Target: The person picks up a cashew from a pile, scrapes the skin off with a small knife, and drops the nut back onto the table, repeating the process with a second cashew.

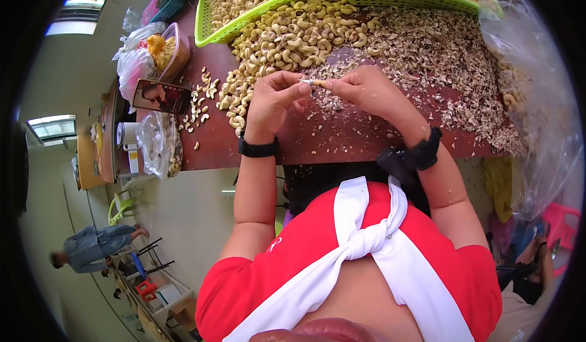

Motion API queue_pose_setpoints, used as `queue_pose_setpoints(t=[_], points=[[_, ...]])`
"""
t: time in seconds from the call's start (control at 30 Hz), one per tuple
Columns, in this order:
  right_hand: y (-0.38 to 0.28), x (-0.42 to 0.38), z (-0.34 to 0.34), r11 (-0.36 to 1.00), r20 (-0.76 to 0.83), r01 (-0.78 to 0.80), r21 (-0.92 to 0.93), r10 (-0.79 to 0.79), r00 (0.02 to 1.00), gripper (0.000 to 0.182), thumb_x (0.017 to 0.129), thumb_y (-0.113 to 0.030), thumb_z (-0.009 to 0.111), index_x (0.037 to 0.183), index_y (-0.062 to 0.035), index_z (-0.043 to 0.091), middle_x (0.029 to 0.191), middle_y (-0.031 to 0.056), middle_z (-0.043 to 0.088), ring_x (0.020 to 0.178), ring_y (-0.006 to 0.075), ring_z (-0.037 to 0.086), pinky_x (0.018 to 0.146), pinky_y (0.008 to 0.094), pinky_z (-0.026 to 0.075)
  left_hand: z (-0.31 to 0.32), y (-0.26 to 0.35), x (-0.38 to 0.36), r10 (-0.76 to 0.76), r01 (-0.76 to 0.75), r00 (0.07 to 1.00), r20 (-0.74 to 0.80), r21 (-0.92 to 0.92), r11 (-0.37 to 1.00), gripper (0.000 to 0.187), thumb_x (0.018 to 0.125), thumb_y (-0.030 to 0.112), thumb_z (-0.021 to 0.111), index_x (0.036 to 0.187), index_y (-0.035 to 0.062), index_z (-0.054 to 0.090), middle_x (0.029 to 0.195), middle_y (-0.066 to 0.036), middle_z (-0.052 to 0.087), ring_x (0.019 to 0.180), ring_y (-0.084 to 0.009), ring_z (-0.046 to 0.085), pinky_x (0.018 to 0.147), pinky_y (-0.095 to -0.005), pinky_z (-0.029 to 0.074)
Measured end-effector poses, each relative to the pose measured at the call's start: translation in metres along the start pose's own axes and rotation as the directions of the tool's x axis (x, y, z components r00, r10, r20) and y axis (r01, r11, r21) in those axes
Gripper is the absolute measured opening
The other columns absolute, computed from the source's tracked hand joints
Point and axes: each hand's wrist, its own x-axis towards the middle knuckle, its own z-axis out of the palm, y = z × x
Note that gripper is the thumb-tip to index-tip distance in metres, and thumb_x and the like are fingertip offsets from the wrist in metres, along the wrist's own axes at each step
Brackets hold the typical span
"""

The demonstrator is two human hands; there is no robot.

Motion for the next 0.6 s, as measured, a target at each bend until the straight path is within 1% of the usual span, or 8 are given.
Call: queue_pose_setpoints(t=[0.03,0.13,0.2,0.23,0.3,0.43,0.5,0.6], points=[[0.000,0.001,0.000,0.999,-0.004,0.000,-0.035,0.000,1.000,0.043,0.079,-0.035,0.053,0.053,-0.0023,0.050,0.044,-0.0017,0.040,0.043,0.0053,0.036,0.040,0.0237,0.030,0.000,-0.001,0.000,0.000,0.000,1.000,0.001,0.000,1.000,0.020,0.069,0.003,0.066,0.086,-0.0021,0.057,0.074,-0.007,0.060,0.057,-0.0103,0.057,0.048,-0.0184,0.047],[0.000,0.000,0.000,1.000,0.008,-0.015,-0.010,0.015,1.000,0.042,0.080,-0.035,0.053,0.054,-0.0019,0.050,0.045,-0.0020,0.040,0.044,0.0053,0.036,0.040,0.0238,0.030,-0.002,-0.004,0.001,-0.049,0.050,0.999,0.020,-0.059,0.997,0.019,0.070,0.006,0.066,0.084,-0.0015,0.057,0.071,-0.006,0.059,0.054,-0.0104,0.056,0.045,-0.0179,0.046],[0.002,0.000,0.000,1.000,-0.002,-0.018,0.005,0.018,1.000,0.042,0.080,-0.035,0.053,0.054,-0.0018,0.050,0.045,-0.0018,0.040,0.044,0.0053,0.036,0.040,0.0239,0.030,-0.002,-0.004,0.002,-0.012,0.021,0.998,0.069,-0.135,0.991,0.021,0.070,0.004,0.065,0.088,-0.0019,0.057,0.074,-0.006,0.059,0.059,-0.0106,0.057,0.049,-0.0193,0.048],[0.002,0.001,0.000,1.000,-0.011,-0.022,0.020,0.023,1.000,0.042,0.080,-0.035,0.052,0.054,-0.0017,0.050,0.045,-0.0017,0.040,0.044,0.0053,0.036,0.040,0.0240,0.030,0.000,-0.004,0.003,-0.010,0.019,0.998,0.069,-0.134,0.991,0.021,0.070,0.004,0.065,0.088,-0.0019,0.057,0.074,-0.006,0.059,0.059,-0.0106,0.057,0.049,-0.0193,0.048],[0.002,0.001,0.000,1.000,-0.013,0.000,0.028,0.001,1.000,0.043,0.080,-0.036,0.052,0.054,-0.0017,0.050,0.044,-0.0015,0.040,0.044,0.0053,0.036,0.040,0.0242,0.031,0.003,-0.005,0.004,0.078,-0.069,0.997,0.027,-0.239,0.968,0.028,0.068,0.002,0.067,0.093,-0.0021,0.056,0.079,-0.007,0.060,0.059,-0.0100,0.056,0.052,-0.0215,0.048],[-0.006,0.001,0.000,0.998,-0.043,0.055,0.024,-0.054,0.998,0.044,0.080,-0.037,0.051,0.054,-0.0020,0.050,0.044,-0.0010,0.040,0.044,0.0058,0.036,0.040,0.0245,0.031,-0.004,-0.005,0.012,0.081,-0.066,0.996,0.048,-0.257,0.964,0.030,0.067,-0.001,0.066,0.096,-0.0024,0.056,0.082,-0.007,0.060,0.065,-0.0109,0.057,0.056,-0.0225,0.048],[-0.004,0.004,-0.002,0.999,-0.047,0.051,-0.006,-0.051,0.998,0.044,0.080,-0.037,0.052,0.054,-0.0018,0.050,0.044,-0.0008,0.040,0.043,0.0061,0.036,0.040,0.0247,0.030,-0.004,-0.003,0.015,0.123,-0.082,0.987,0.105,-0.334,0.939,0.027,0.071,-0.004,0.060,0.098,-0.0026,0.055,0.085,-0.008,0.059,0.071,-0.0126,0.057,0.058,-0.0228,0.048],[-0.006,0.005,-0.003,0.998,-0.065,0.039,-0.040,-0.042,0.997,0.044,0.079,-0.038,0.052,0.054,-0.0016,0.051,0.044,-0.0003,0.040,0.043,0.0067,0.035,0.040,0.0253,0.030,-0.004,-0.001,0.016,0.133,-0.091,0.986,0.104,-0.343,0.935,0.025,0.071,-0.002,0.061,0.095,-0.0029,0.056,0.083,-0.008,0.059,0.067,-0.0118,0.057,0.057,-0.0212,0.047]])
